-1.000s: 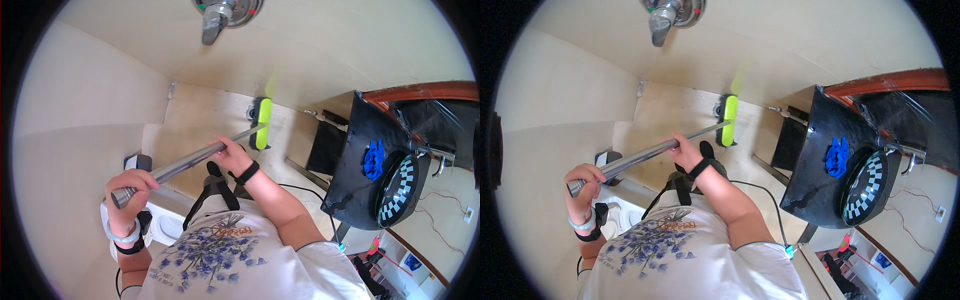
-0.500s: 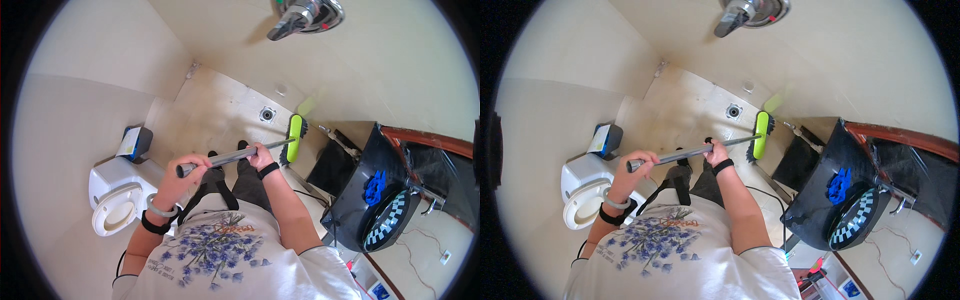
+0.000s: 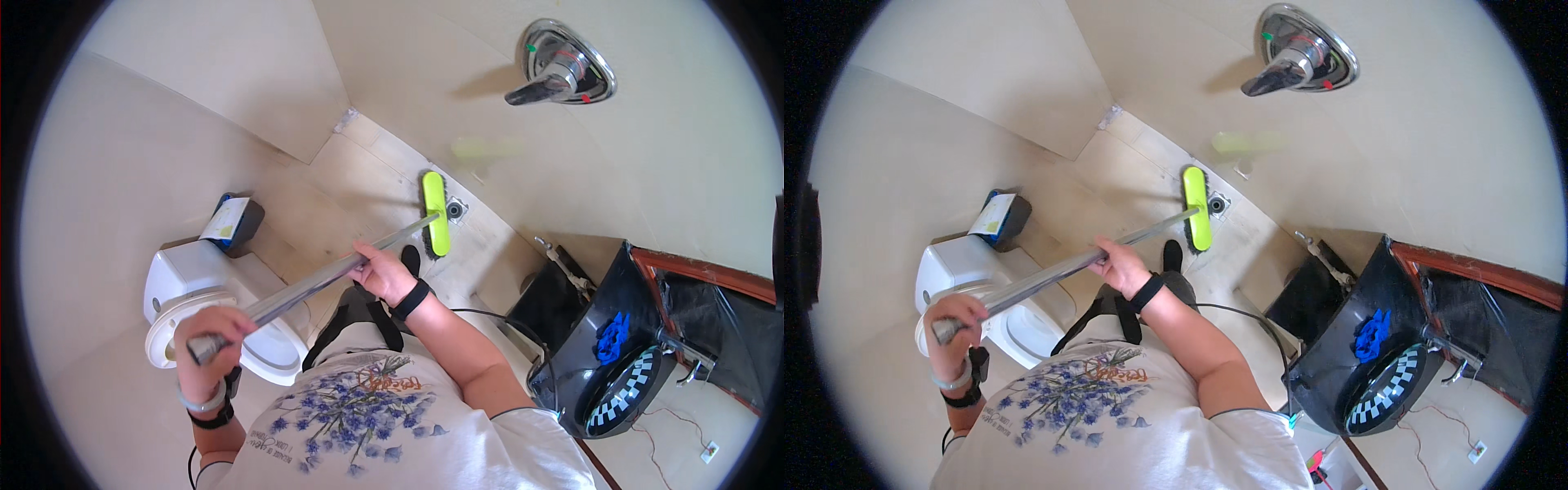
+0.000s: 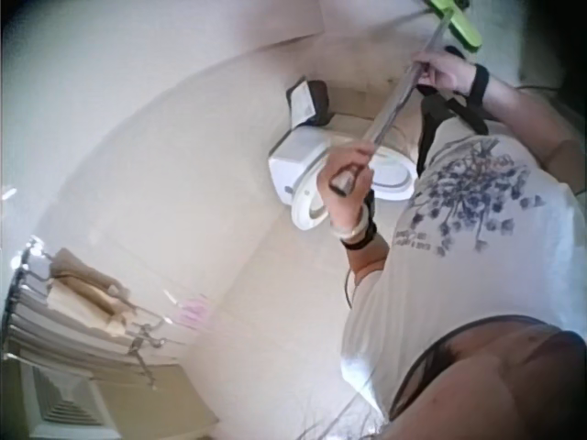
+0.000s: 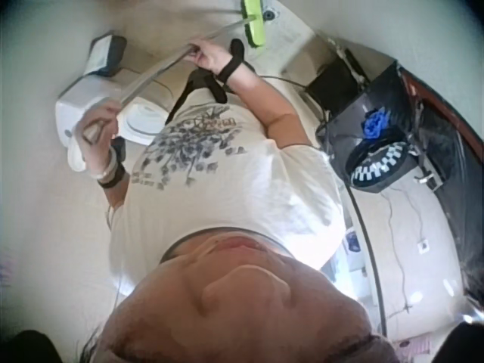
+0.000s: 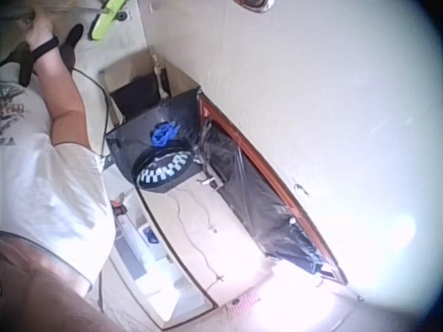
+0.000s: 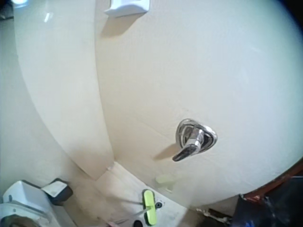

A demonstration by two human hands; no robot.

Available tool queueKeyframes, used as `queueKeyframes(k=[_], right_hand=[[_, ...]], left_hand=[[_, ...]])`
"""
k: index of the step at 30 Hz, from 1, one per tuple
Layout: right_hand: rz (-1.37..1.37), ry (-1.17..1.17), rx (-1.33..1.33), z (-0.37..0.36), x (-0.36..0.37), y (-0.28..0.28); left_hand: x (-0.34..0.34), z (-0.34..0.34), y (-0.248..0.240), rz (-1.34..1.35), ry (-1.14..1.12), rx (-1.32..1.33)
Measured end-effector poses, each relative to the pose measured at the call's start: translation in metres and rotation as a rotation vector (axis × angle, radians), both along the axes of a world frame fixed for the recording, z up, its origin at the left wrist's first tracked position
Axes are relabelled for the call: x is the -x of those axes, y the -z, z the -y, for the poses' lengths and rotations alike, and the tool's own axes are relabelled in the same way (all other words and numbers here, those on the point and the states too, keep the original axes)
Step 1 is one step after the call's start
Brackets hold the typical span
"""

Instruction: Mopping the floor of a bathroom using a long-handled microfiber mop.

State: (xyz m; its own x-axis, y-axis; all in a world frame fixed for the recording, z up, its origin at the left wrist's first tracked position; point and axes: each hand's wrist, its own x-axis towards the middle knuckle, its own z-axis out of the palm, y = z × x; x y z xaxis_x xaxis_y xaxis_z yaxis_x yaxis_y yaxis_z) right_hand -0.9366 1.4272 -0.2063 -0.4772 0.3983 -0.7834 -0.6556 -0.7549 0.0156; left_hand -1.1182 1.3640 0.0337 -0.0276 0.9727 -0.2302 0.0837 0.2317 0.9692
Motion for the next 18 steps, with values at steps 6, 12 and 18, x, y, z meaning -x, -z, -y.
queueKeyframes(k=[6,12,18], right_hand=[[0.123,-0.307,-0.238,-0.007,0.026,-0.01],[0.299,-0.521,-0.42,-0.035,0.004,-0.032],[0.269,-0.187,-0.417,-0.041,-0.055,-0.021]], left_hand=[[-0.004,0.004,-0.01,-0.356,0.448,-0.461],[-0.065,-0.032,0.013,-0.418,0.68,-0.693],[-0.104,-0.05,0.094,-0.235,0.527,-0.111]])
